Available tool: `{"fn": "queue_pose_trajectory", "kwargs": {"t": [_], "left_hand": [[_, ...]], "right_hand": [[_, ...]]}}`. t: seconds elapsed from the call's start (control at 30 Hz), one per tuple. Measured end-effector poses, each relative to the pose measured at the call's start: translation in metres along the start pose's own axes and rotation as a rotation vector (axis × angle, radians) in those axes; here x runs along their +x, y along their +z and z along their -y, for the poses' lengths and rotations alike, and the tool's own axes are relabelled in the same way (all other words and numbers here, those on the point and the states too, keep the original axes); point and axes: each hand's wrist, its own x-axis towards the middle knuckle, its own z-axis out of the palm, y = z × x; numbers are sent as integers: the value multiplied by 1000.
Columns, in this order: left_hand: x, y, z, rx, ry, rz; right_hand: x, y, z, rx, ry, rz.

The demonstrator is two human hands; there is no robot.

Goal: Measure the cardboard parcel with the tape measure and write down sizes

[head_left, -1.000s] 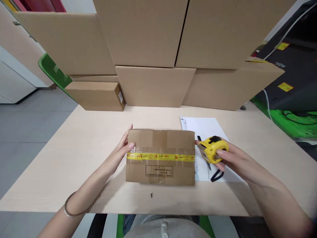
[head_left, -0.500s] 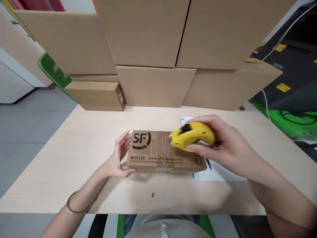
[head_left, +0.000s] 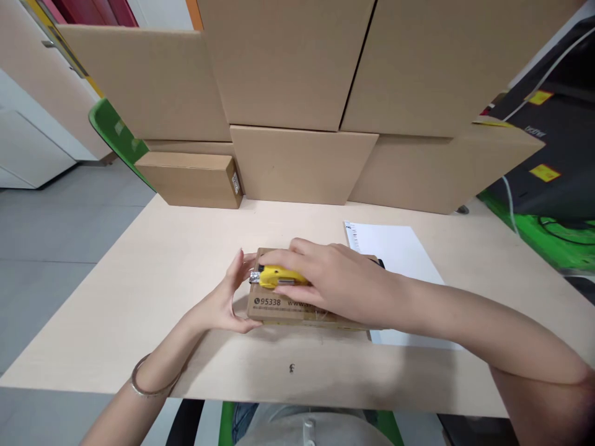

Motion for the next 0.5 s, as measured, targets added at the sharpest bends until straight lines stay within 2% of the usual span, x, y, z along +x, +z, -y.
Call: {"fn": "queue_pose_trajectory", "kwargs": {"t": [0.13,0.37,0.5], "left_hand": [[3,-5,-1,107,87,42],[1,-6,-3,114,54,43],[1,-6,-1,122,64,45]], "right_hand": [[-39,-9,-19,80,136,-2],[-149,-29,-59,141,435,-157],[-175,-25,-67,164,521,-244]]}}
